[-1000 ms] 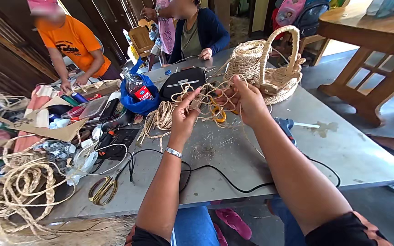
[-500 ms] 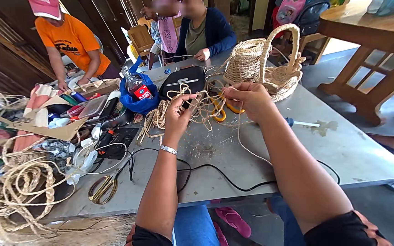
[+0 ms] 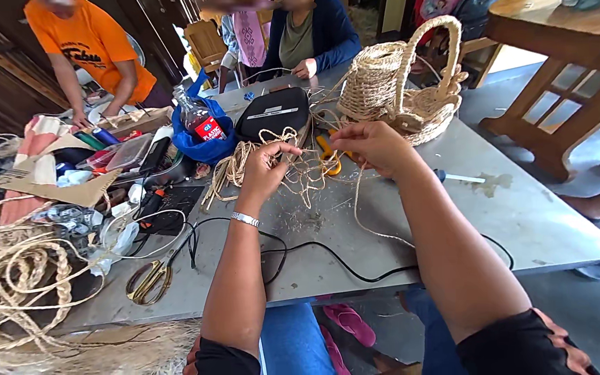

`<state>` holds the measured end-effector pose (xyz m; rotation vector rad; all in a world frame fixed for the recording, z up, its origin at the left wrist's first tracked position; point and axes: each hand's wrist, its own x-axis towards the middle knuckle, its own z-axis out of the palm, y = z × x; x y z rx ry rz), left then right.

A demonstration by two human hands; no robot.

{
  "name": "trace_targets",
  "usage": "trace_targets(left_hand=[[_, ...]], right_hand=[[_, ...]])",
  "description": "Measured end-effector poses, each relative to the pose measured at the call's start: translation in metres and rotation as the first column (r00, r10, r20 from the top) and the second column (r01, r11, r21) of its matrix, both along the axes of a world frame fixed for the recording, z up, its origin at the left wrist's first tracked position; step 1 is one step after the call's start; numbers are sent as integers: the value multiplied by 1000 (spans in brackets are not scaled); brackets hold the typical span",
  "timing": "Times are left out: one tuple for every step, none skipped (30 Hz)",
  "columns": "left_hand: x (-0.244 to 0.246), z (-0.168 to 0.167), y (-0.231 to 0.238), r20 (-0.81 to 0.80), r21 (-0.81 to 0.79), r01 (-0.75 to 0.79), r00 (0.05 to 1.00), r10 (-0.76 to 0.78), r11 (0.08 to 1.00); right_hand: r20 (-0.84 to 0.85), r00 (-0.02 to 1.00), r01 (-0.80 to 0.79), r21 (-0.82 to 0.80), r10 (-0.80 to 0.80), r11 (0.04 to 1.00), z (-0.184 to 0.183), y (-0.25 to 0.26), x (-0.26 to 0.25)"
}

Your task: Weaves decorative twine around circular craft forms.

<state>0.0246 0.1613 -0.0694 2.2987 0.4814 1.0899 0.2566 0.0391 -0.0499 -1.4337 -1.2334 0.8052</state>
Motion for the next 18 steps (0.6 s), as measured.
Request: trace_targets(left_hand=[[0, 0, 1, -2, -17, 28, 1000, -28, 999], [0, 0, 1, -7, -31, 61, 998, -61, 998], [0, 0, 1, -11, -37, 93, 996, -93, 995], [0, 0, 2, -10, -36, 122, 992, -123, 992], [1, -1, 3, -1, -32, 151, 988, -152, 988], [2, -1, 3, 16, -29, 184, 983, -184, 982], [2, -1, 4, 41, -38, 219, 975, -218, 975], [3, 0, 3, 81, -61, 242, 968, -237, 968], [3, 1, 2, 134, -103, 254, 961, -240, 962], [4, 3, 0, 201, -160, 255, 954, -222, 954], [5, 4, -2, 299, -229, 275, 933, -202, 934], [8, 4, -4, 426, -312, 319, 889, -168, 895], [10, 4, -7, 536, -405, 367, 837, -107, 837], [13, 3, -11, 595, -481, 387, 803, -31, 787], [17, 0, -14, 610, -548, 386, 791, 40, 742], [21, -2, -16, 603, -598, 379, 794, 84, 706], [24, -6, -17, 596, -623, 382, 797, 97, 682], [26, -8, -19, 584, -634, 380, 806, 95, 674]], right_hand=[[50, 999, -17, 10, 16, 1000, -1, 1, -2], [121, 992, -46, 8, 44, 999, -2, 1, -2], [195, 978, -75, 6, 72, 997, -3, 2, -4], [265, 960, -101, 17, 93, 995, -5, 3, -4], [318, 942, -126, 28, 110, 992, -7, 5, -5], [351, 927, -151, 35, 129, 988, -9, 6, -6], [370, 917, -176, 40, 149, 984, -10, 7, -6], [377, 911, -198, 47, 166, 979, -11, 7, -6], [377, 910, -207, 57, 171, 977, -12, 8, -6], [370, 915, -200, 71, 160, 977, -11, 8, -6], [360, 924, -175, 90, 131, 980, -11, 8, -6], [334, 938, -133, 115, 88, 984, -10, 8, -7], [299, 953, -86, 140, 41, 986, -9, 8, -8], [251, 968, -36, 159, -5, 987, -8, 8, -11], [203, 978, 2, 166, -37, 986, -6, 8, -12], [161, 985, 27, 177, -56, 984, -5, 8, -14], [126, 989, 46, 191, -71, 980, -5, 8, -15], [109, 991, 56, 203, -79, 978, -6, 8, -16]])
